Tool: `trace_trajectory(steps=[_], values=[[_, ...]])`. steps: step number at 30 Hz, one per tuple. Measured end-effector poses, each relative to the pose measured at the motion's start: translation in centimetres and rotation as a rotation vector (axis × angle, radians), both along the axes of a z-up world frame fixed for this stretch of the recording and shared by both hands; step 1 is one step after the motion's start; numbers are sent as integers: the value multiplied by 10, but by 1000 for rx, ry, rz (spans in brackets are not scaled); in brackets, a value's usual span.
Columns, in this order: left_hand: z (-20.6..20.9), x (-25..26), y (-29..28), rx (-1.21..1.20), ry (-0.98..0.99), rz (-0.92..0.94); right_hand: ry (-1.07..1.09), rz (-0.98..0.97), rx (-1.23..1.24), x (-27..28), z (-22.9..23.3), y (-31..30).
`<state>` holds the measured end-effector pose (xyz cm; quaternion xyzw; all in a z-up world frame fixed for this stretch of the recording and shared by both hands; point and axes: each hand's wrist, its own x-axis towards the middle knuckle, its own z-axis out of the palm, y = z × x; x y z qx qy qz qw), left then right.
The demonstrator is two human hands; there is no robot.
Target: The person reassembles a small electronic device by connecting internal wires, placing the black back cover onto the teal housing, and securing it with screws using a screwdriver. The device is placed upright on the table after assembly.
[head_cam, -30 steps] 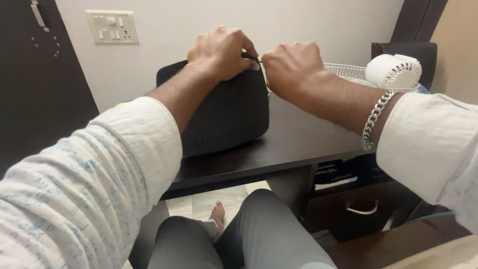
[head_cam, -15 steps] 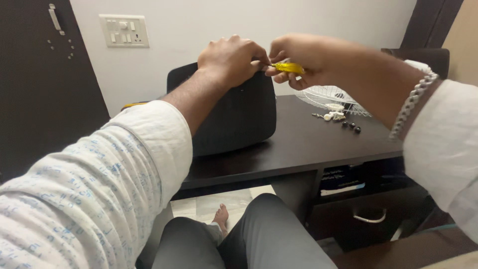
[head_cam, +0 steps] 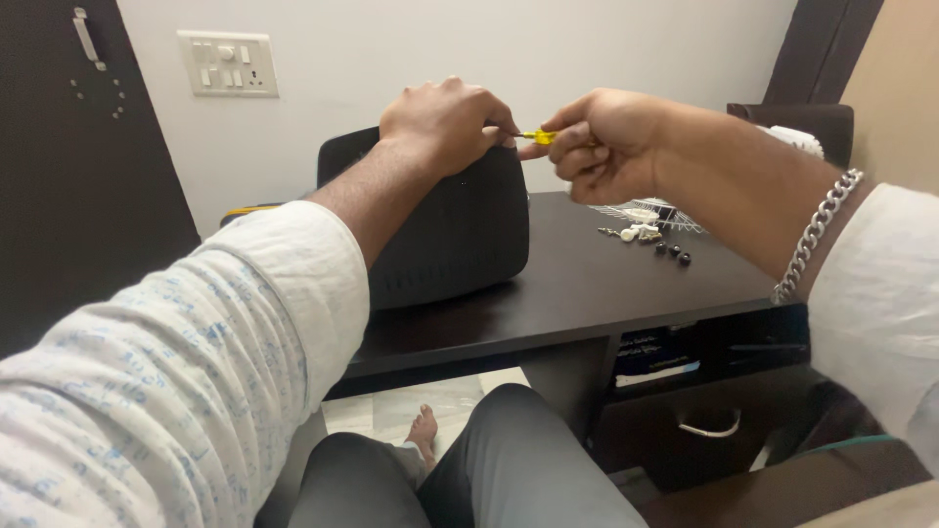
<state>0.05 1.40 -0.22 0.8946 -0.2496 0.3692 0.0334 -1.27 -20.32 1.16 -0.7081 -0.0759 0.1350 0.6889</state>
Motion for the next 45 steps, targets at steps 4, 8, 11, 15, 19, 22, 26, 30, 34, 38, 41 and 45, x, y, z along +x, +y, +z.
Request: trace_trajectory(steps=[4,8,11,15,19,22,26,30,34,38,41,45], values=[[-1,1,-1,-7,-23,-61,-534,-384,-1115,-14,8,12],[1,1,0,-28,-14,-27,-811,-472,-1627,-35,9,34],[0,3,4,-33,-42,-61,-803,-446,-1633,-43,9,50],[2,4,1,-23,-37,-30,-545,-364,-1052,-36,16,51],[0,3,5,-9,-56,-30,-207,-274,-313,-30,18,27],[0,3,2,-21,-32,-20,37,-199,-29,-19,14,9],[1,2,2,-33,-30,-3,160,101,184,0,6,1],[-5,7,0,-45,-38,-26,39,20,-27,18,6,-7],[-4,9,0,-44,-54,-18,-72,-57,-321,16,19,-2],[-4,12,3,-35,-17,-57,-507,-287,-1181,2,18,22],[-5,13,2,-36,-7,-41,-670,-399,-1557,-16,15,39],[-2,12,4,-41,-22,-66,-833,-426,-1806,-33,3,46]])
